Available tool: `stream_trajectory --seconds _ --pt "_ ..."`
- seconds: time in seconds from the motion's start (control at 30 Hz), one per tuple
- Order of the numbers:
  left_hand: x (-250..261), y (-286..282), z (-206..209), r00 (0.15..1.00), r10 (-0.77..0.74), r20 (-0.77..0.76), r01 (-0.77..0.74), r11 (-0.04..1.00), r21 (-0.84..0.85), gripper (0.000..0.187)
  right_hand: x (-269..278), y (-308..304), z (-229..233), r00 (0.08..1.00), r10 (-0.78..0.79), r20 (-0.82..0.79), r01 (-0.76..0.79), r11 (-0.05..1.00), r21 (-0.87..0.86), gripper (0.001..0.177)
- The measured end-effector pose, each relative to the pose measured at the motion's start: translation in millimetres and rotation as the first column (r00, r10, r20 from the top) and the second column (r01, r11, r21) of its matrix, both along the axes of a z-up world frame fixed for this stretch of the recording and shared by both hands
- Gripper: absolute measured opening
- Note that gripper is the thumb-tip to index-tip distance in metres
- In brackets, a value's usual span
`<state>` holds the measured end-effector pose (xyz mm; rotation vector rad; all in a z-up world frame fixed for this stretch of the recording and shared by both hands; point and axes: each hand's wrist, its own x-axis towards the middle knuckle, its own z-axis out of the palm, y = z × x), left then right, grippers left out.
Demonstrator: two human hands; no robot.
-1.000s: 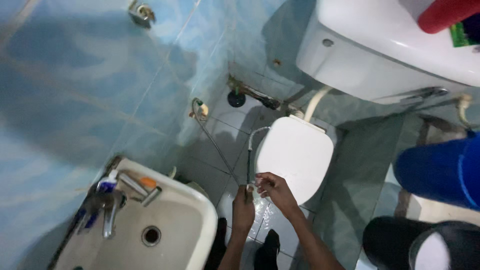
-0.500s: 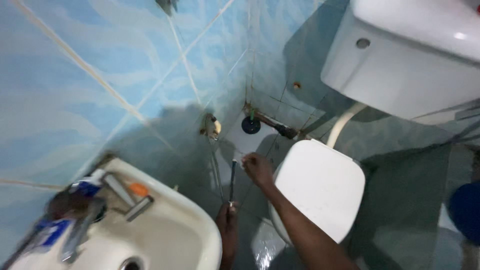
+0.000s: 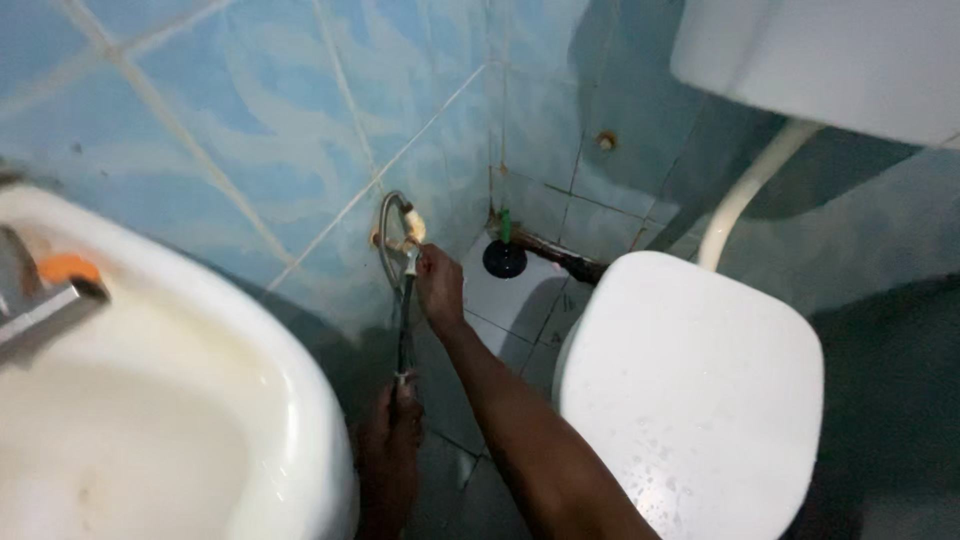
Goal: The person disconnects a flexible metal hose from the wall valve and the toilet tank by hand, then uses a mop to clean the bathroom floor.
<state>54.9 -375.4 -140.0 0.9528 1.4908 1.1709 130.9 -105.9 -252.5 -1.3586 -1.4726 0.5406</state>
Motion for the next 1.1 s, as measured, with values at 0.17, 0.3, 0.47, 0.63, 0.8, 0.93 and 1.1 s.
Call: stream_trajectory --seconds 0.17,0.3,0.47,0.63,0.8,0.93,1.1 --pt "3 6 7 0.998 0.011 0.065 -0.007 0.998 -0.054 0.052 1 36 -44 0.939 0.156 0.308 -0.158 0.987 -0.018 0.010" --pt "-3 5 -3 1.000 -0.018 -0.005 0.018 0.996 0.089 0.050 -4 51 -72 0.950 -0.048 0.310 -0.161 0.772 0.615 0.022" --pt "-13 3 -34 0.992 -0.008 0.127 -0.006 0.994 0.106 0.044 -10 54 -70 0.972 0.176 0.157 -0.182 0.983 0.024 0.030" --pt "-17 6 -53 0.995 -0.044 0.094 0.035 0.995 0.093 0.043 0 58 -56 0.910 0.245 -0.333 -0.351 0.885 -0.307 0.022" --pt "-16 16 -45 0.984 -0.030 0.176 0.023 0.999 0.045 0.045 -1 37 -62 0.986 0.140 0.088 -0.147 0.986 0.083 0.024" --pt "-14 16 -25 0.989 -0.011 0.149 0.020 0.998 -0.063 0.045 -12 75 -95 0.951 0.069 0.302 -0.170 0.932 0.320 0.017" --pt "-13 18 -31 0.983 -0.011 0.186 0.005 0.999 0.035 0.042 -6 74 -71 0.702 -0.039 -0.712 -0.468 0.727 -0.502 0.035"
